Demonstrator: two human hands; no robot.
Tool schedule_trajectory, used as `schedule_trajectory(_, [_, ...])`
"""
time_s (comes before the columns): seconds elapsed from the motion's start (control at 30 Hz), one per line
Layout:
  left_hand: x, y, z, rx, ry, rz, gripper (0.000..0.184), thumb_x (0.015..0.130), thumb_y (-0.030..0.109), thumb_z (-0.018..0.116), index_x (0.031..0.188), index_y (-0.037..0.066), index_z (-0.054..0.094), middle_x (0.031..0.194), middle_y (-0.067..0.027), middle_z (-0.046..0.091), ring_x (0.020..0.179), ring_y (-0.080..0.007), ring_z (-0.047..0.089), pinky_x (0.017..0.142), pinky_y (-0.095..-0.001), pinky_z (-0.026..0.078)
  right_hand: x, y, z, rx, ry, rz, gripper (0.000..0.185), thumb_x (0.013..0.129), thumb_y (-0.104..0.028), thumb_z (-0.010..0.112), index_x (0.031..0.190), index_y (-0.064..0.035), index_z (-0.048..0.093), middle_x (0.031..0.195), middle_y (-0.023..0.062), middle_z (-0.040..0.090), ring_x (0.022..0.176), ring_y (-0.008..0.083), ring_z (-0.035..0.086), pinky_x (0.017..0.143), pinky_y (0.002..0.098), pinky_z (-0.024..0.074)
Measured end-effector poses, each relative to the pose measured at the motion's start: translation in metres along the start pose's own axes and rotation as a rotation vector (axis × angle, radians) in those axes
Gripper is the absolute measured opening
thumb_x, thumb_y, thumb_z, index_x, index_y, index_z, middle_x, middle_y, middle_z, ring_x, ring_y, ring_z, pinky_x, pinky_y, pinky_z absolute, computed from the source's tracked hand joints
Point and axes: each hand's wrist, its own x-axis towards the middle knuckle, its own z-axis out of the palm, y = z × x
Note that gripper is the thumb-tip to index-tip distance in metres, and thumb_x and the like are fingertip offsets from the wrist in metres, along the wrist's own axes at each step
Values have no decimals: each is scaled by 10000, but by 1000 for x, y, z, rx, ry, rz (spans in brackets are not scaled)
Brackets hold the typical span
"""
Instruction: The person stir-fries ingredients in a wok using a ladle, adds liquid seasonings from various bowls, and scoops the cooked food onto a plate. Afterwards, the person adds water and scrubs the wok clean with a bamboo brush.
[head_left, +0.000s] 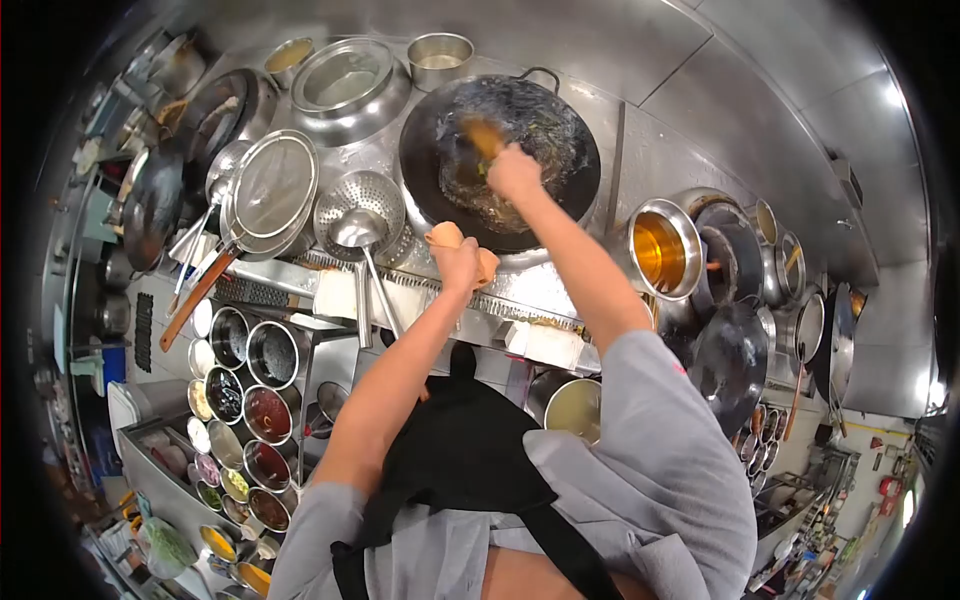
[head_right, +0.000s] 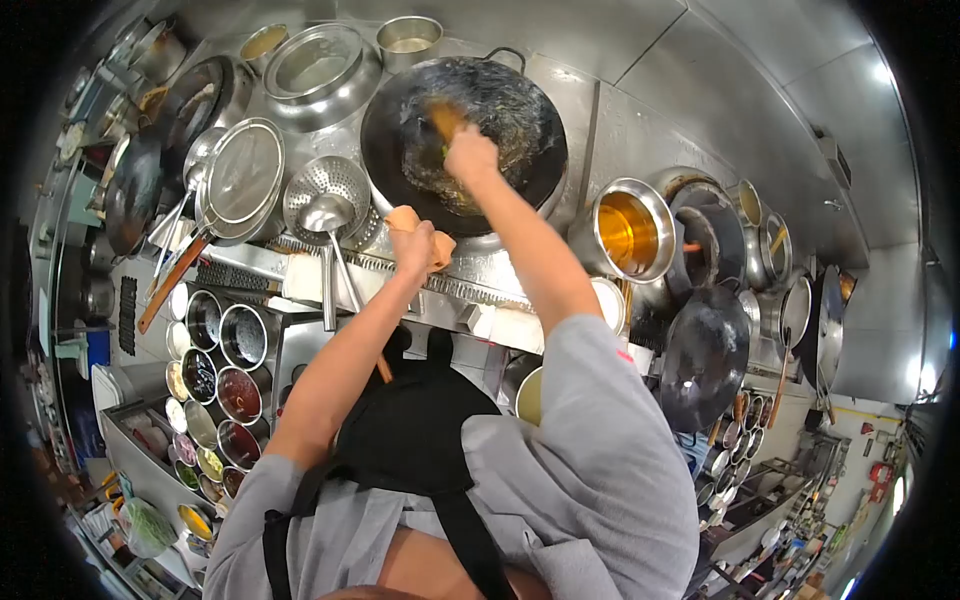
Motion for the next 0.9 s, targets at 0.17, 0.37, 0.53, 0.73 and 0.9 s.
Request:
schedule_trajectory(0.17, [-27, 53, -5, 61, -1, -39, 632, 787, 132, 685, 1297, -89, 385, 1157, -220, 593, 1019, -307, 643, 906, -401, 513, -116, 43, -22, -150, -169, -327, 379, 846, -196, 661, 1185, -46, 584, 1159, 148, 599, 874, 389, 706, 754, 487, 582])
schedule_trajectory(0.37, [-17, 44, -4, 184, 43, 43, 726, 782, 179, 697, 1311, -142, 318, 1217, -309, 562, 1112, -377, 620, 986, -403, 468, -9, 130, -18, -102, -68, 69, 359, 885, -258, 567, 1210, -123, 642, 1200, 190, 653, 1043, 405, 666, 886, 503, 549])
schedule_trajectory(0.53, [-7, 39, -10, 160, 13, 163, 710, 779, 197, 712, 1251, -153, 313, 1151, -347, 580, 1067, -430, 632, 958, -433, 479, 0, -5, 5, 77, -68, 128, 363, 868, -274, 576, 1180, -145, 708, 1026, 245, 714, 1014, 352, 705, 914, 468, 554])
schedule_trajectory(0.73, [-38, 83, -55, 387, 8, 286, 709, 776, 224, 720, 1250, -131, 330, 1081, -331, 620, 994, -440, 657, 917, -444, 502, -146, 57, -68, 409, -382, -162, 422, 854, -321, 653, 1210, -98, 691, 975, 162, 732, 797, 301, 713, 683, 443, 583])
schedule_trajectory(0.9, [-57, 96, -80, 536, 0, 359, 700, 766, 246, 737, 1232, -100, 346, 1050, -328, 636, 965, -461, 660, 897, -463, 506, -193, 158, -86, 1118, -409, 443, 491, 925, -342, 644, 1327, -71, 566, 829, 86, 653, 567, 157, 603, 398, 323, 448])
